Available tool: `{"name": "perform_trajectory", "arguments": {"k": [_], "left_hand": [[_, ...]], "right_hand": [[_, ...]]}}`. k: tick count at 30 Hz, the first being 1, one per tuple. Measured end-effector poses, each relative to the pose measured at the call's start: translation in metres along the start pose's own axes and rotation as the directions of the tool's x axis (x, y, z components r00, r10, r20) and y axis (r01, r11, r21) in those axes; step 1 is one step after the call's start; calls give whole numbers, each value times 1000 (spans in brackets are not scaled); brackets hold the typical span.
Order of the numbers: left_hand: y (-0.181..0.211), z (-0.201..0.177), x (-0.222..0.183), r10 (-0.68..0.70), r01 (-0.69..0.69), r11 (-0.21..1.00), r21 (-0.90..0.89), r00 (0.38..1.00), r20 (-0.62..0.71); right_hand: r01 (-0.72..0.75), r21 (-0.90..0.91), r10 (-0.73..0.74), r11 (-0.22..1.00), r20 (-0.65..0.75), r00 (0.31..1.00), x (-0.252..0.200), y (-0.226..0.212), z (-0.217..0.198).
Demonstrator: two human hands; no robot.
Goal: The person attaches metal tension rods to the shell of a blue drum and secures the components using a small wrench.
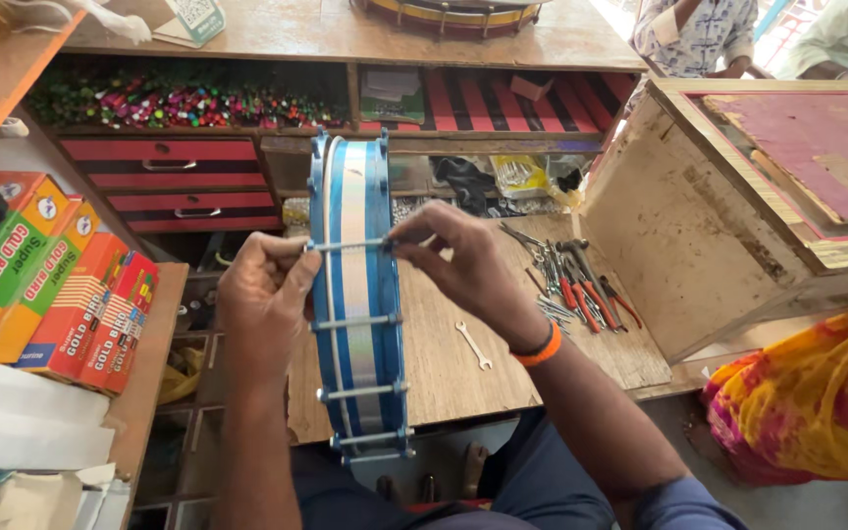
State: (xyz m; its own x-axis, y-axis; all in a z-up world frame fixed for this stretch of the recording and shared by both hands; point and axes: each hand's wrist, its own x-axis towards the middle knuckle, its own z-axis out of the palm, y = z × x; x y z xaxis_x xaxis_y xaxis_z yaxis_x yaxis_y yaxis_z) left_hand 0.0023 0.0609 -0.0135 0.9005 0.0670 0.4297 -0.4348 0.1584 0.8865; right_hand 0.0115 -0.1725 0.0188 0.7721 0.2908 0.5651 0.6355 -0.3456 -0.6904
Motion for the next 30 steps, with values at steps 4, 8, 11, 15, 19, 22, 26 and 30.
{"name": "perform_trajectory", "arguments": {"k": [4, 8, 11, 15, 19, 22, 26, 30], "left_hand": [[1, -25, -14, -119, 139, 979, -152, 984, 136], [9, -33, -23, -152, 171, 978, -119, 977, 150], [17, -29, -22, -177, 194, 978, -83, 968, 178], [29, -17, -21, -193, 141, 956, 257, 963, 190], [33, -7, -20, -62, -33, 876, 481, 982, 180], [29, -6, -22, 2, -101, 848, 520, 982, 188], [21, -13, -24, -22, -101, 889, 447, 965, 262], [7, -12, -24, 40, -148, 920, 364, 957, 287]], "right_hand": [[-68, 208, 60, 976, 48, 997, -21, -6, 6], [20, 71, -21, 997, 15, 1000, -35, -17, 7], [171, -153, -173, 973, -5, 985, -37, -28, 7], [-10, -72, 9, 997, -19, 1000, -34, -35, 3], [-120, -67, 120, 991, -3, 993, -31, -35, 0], [-99, -94, 100, 991, 3, 995, -36, -31, 0], [-182, 82, 182, 980, 7, 983, -38, -24, 0], [-193, 201, 194, 960, 14, 981, -42, -19, 0]]}}
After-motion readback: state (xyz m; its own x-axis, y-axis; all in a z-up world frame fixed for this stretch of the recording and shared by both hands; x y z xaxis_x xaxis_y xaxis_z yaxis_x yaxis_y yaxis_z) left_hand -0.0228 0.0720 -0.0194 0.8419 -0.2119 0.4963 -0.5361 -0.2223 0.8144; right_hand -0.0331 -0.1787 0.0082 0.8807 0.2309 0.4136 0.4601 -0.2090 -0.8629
